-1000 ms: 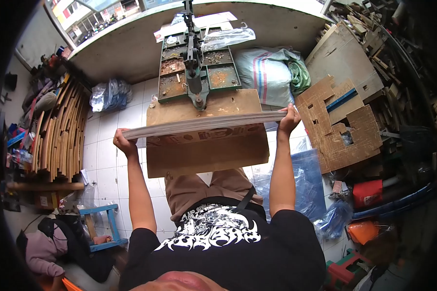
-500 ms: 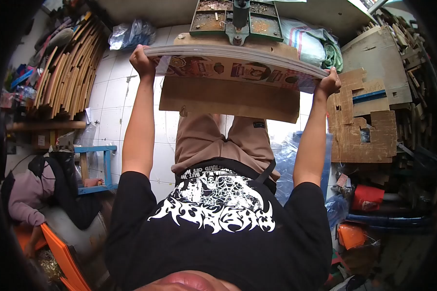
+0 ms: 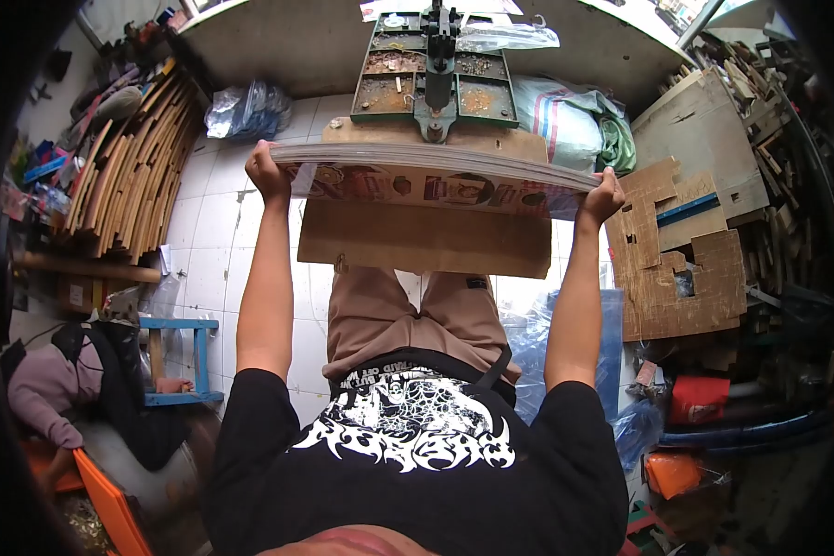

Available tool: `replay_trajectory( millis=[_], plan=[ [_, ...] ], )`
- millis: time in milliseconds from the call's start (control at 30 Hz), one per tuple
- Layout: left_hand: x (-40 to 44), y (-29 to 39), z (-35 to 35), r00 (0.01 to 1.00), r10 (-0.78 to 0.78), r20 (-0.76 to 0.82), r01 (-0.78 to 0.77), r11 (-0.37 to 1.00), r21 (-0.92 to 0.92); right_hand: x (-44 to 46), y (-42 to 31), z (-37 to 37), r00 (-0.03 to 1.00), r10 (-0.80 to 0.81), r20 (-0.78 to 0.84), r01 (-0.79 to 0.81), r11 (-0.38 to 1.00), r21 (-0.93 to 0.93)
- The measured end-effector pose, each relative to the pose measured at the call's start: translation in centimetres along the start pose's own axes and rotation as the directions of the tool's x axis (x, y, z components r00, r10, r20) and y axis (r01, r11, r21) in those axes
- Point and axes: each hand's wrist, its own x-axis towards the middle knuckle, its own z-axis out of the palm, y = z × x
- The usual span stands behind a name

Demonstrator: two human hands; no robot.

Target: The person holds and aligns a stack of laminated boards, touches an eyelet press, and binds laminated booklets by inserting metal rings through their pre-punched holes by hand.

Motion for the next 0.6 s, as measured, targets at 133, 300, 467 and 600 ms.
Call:
replay_trajectory(
  millis=[133, 300, 467, 600],
  plan=[
    [-0.7, 1.4, 0.3, 1.0, 0.002, -0.006, -0.001, 0.999, 0.039, -0.7, -1.0, -0.1, 1.0, -0.009, 0.012, 0.009, 1.0, -0.009],
    [-0.6, 1.0, 0.3, 0.998, -0.069, -0.013, 0.069, 0.998, -0.001, -0.1, -0.3, 0.1, 0.995, 0.093, 0.025, -0.094, 0.993, 0.072],
    [-0.7, 1.4, 0.9, 0.998, -0.005, -0.055, 0.009, 0.998, 0.068, -0.6, -1.1, 0.2, 0.993, 0.106, 0.044, -0.109, 0.992, 0.067],
    [-1.1, 2.9, 1.6, 0.992, -0.096, -0.077, 0.104, 0.99, 0.094, -0.7, -0.5, 0.2, 0.991, 0.128, 0.033, -0.131, 0.986, 0.101]
  ],
)
